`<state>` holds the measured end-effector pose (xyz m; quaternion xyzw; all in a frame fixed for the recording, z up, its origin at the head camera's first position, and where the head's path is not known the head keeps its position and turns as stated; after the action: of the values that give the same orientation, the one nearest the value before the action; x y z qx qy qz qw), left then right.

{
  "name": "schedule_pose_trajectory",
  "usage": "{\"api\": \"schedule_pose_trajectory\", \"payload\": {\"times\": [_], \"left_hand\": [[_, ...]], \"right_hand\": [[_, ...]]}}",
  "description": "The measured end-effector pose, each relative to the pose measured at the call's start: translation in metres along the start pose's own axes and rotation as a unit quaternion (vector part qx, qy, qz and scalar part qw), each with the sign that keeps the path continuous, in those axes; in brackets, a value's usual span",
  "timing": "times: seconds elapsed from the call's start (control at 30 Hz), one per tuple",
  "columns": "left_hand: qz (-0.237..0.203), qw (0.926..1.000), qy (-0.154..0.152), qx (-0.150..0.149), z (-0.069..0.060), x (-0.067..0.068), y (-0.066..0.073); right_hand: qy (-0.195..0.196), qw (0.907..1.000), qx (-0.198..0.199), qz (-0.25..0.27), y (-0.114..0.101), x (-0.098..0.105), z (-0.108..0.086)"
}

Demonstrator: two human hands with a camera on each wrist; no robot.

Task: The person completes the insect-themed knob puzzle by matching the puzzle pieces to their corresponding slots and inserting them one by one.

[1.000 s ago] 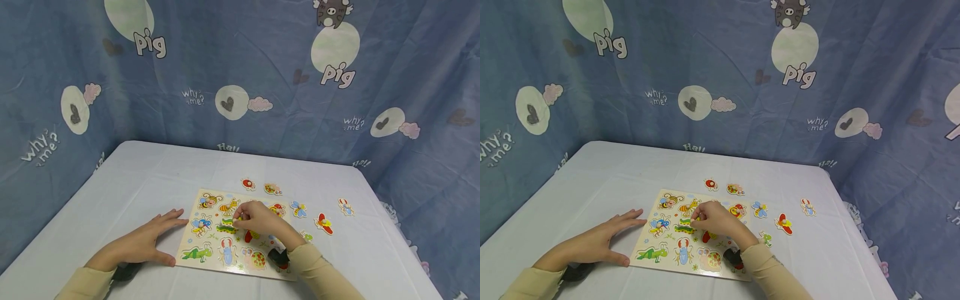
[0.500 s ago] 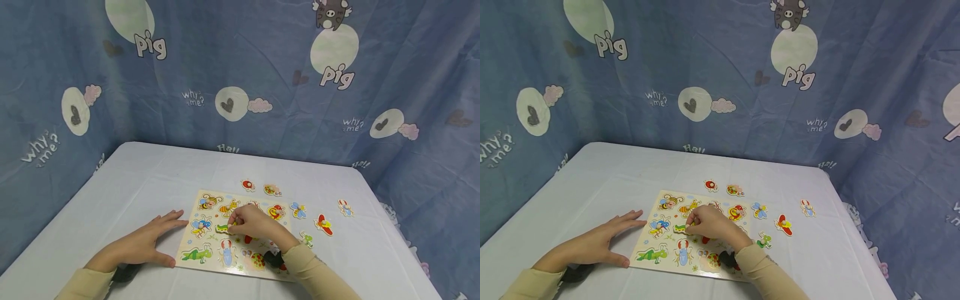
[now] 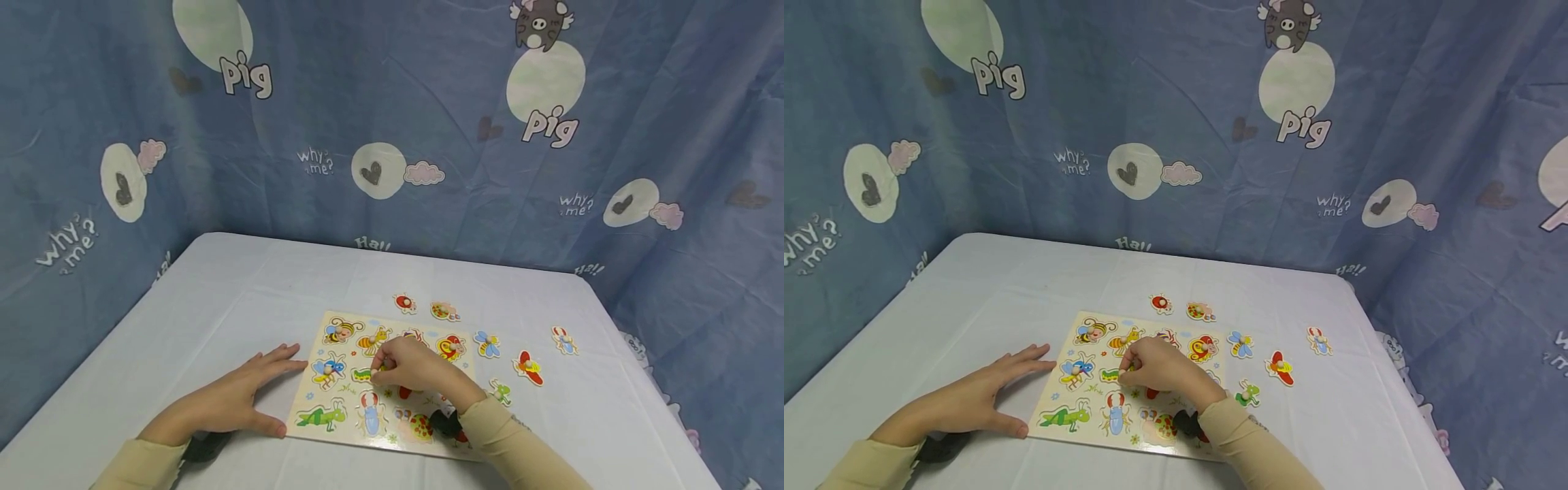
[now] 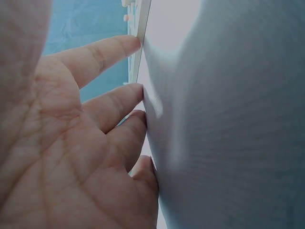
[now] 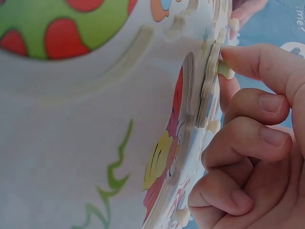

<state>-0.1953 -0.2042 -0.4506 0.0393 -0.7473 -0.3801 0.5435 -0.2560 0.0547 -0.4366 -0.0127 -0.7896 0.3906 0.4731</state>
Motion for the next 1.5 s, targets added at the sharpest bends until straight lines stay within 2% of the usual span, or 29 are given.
{"api": "schedule_pose_trajectory", "payload": {"times": [0.3, 0.67, 1.23, 1.5], "left_hand": [[0.0, 1.0, -0.001, -0.002, 0.002, 0.0, 0.0], [0.0, 1.0, 0.0, -0.001, 0.003, 0.001, 0.0], [0.0, 1.0, 0.003, -0.004, 0.0, 0.002, -0.002], [-0.009, 0.9999, 0.0, -0.005, -0.001, 0.001, 0.0]], "right_hand": [[0.005, 0.9998, 0.003, -0.019, -0.002, 0.003, -0.001], [0.0, 0.9999, -0.004, -0.01, -0.003, 0.007, -0.006], [0.004, 0.9995, 0.009, -0.03, -0.01, 0.002, 0.003], [0.008, 0.9993, 0.001, -0.037, -0.009, 0.003, 0.002]]}}
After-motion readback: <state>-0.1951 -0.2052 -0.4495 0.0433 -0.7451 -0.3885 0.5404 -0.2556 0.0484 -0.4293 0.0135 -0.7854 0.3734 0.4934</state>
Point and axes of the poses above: each hand's wrist, its own z-axis towards the middle knuckle, its own x-axis out of the back of the hand, y = z × x, the point moved 6 cm from there along z, towards the middle knuckle, and after that the axes turned 4 degrees about -y, right-handed, at the moved point
